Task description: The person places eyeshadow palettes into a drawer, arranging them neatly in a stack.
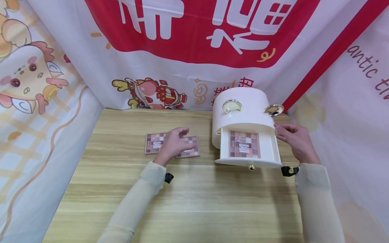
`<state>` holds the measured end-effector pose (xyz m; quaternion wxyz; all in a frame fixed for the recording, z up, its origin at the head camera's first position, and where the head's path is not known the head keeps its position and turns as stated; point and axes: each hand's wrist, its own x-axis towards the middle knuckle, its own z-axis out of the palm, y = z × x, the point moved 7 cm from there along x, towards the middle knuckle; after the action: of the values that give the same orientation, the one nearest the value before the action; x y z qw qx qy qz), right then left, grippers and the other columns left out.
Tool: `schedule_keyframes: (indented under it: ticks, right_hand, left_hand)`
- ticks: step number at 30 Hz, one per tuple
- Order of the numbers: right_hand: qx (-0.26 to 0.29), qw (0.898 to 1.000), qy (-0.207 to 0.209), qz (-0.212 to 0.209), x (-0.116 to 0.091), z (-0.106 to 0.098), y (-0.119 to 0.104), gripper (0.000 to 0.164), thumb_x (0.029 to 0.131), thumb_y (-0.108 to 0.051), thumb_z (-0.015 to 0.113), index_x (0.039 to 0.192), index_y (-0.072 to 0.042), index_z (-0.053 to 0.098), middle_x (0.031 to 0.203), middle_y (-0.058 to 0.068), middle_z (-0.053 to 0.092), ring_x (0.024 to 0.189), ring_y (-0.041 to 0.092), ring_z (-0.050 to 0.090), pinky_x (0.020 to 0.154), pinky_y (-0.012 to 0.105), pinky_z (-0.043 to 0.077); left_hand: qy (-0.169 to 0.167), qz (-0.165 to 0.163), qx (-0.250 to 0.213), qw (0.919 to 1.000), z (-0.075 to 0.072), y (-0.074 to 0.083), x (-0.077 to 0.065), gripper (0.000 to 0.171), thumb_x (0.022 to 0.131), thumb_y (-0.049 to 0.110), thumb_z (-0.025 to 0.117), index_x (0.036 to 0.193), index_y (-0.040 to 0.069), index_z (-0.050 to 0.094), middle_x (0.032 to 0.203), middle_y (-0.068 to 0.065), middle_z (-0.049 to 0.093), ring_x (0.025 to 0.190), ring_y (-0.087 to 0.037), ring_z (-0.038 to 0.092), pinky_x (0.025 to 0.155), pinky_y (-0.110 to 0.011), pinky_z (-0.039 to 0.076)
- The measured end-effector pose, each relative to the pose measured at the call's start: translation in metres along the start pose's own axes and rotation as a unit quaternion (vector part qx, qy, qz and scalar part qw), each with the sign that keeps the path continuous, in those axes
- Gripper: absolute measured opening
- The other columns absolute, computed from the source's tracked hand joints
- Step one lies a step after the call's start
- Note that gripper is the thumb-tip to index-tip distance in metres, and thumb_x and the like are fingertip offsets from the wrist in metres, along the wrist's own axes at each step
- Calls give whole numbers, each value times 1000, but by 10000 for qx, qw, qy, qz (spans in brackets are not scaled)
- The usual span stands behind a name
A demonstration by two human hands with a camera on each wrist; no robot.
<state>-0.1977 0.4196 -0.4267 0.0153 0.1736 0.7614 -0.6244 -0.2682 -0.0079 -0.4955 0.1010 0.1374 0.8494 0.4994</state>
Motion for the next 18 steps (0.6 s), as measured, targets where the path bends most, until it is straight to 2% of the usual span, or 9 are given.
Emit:
schedule_keyframes:
  ticks: [7,14,18]
  right_hand:
    - [-119,9999,-14,-29,0,0,-1,60,92,-30,75,133,8,53,112,-5,62,92,5,67,79,19,57]
    - [-65,10000,-34,-33,-1,0,-1,59,92,-30,75,132,8,54,113,-5,62,92,5,67,79,19,57]
    - [-34,10000,-1,-37,-1,0,-1,49,91,-29,76,125,2,61,121,1,62,93,5,67,80,20,57]
  left_hand:
    - [-111,-127,710,9973,2,-16,5,90,70,30,93,145,5,51,142,-12,56,127,-33,52,107,-49,45]
    - [-344,-409,1226,9910,9,-34,9,102,66,31,96,150,7,45,152,-12,46,139,-36,38,117,-54,29]
    - [-462,-457,1437,9875,12,-43,10,109,63,31,97,153,6,40,155,-17,40,141,-40,34,117,-57,26]
